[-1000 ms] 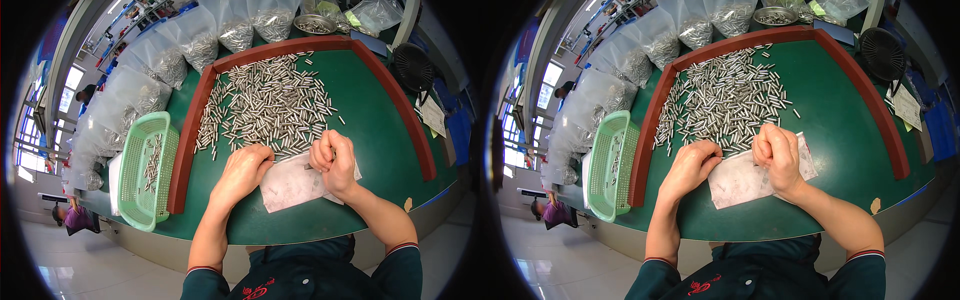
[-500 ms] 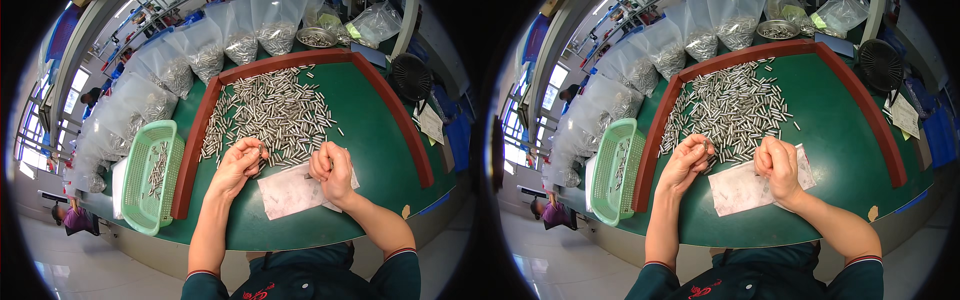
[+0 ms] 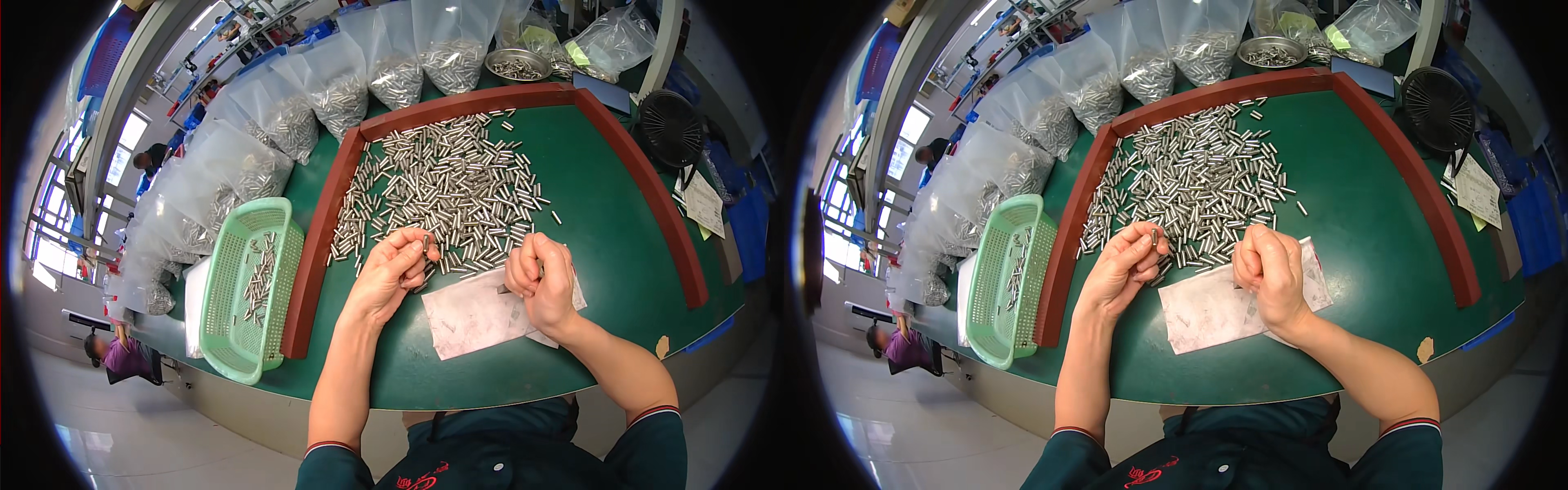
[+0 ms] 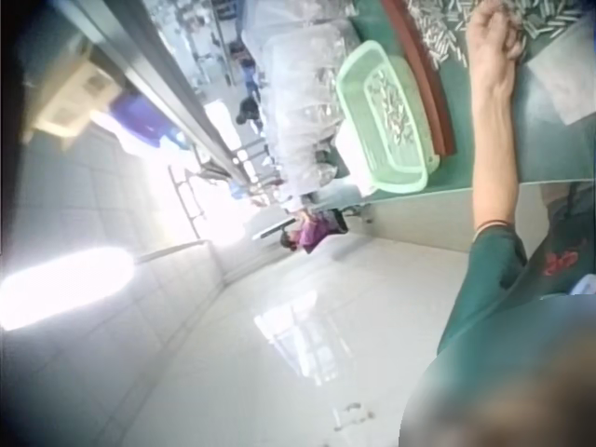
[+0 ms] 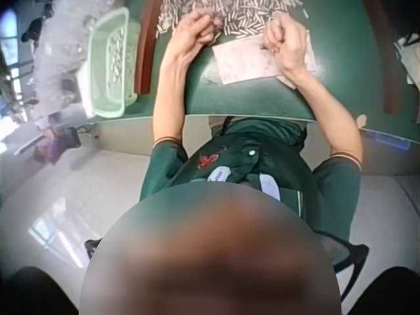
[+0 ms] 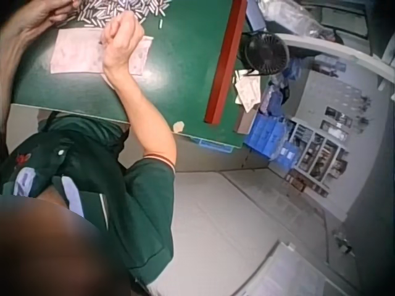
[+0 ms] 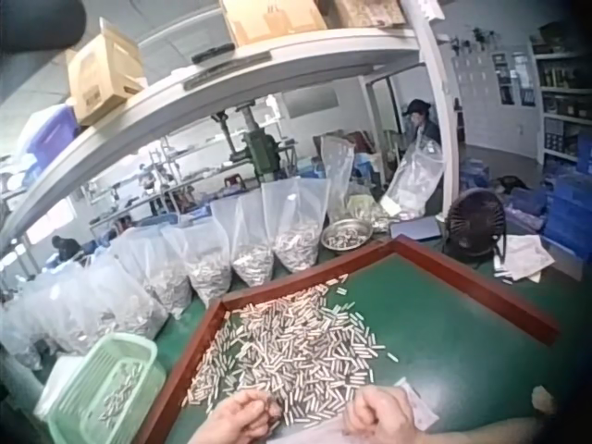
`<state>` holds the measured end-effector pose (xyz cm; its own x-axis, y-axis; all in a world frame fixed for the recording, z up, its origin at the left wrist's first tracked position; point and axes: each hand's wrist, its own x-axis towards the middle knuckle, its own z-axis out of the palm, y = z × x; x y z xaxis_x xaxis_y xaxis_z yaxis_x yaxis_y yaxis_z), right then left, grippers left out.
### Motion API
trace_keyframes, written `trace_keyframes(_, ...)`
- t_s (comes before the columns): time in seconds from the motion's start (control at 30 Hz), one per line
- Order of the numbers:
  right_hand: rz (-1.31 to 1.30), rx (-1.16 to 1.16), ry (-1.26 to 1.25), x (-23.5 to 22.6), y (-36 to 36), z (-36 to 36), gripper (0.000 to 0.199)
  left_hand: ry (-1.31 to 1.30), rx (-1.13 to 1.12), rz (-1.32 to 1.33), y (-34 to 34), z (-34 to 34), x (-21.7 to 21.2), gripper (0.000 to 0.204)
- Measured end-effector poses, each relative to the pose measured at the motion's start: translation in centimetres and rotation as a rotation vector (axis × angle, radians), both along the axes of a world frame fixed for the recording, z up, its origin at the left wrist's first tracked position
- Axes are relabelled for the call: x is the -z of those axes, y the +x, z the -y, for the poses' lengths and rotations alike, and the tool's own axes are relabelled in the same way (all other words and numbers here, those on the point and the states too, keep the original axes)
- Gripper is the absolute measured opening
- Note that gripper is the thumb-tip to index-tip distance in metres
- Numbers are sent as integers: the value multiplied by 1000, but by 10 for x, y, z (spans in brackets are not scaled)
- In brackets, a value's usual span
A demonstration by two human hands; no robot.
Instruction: Manually cleaning or deburring small metal pins using a pointed hand tool on a workbench in a factory setting.
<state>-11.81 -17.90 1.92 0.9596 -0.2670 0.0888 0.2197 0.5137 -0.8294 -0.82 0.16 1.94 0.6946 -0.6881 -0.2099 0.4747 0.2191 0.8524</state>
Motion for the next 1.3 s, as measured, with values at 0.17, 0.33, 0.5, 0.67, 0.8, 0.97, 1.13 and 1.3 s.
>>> trace_keyframes(0.17,17,-16,13,-1,-1,1,37,39,17,-21,-4,4,-5,16)
trace_keyframes(0.33,391,22,-375,-15,-1,9,25,52,14,-54,-18,12,-10,17)
trace_keyframes(0.5,352,327,-1223,-21,5,1,7,59,15,-55,-33,23,-3,16)
trace_keyframes(0.67,232,283,-1280,-2,9,-1,8,101,28,-14,-36,24,0,16)
trace_keyframes(0.8,291,300,-1310,-3,9,-1,9,104,11,-7,-37,24,-2,16)
trace_keyframes(0.97,332,364,-1359,-2,9,-2,10,114,24,-9,-38,24,-4,15)
trace_keyframes(1.13,312,380,-1364,1,11,-3,10,162,25,23,-40,25,-5,13)
trace_keyframes(1.3,331,397,-1385,1,11,-3,9,172,16,47,-41,24,-5,15)
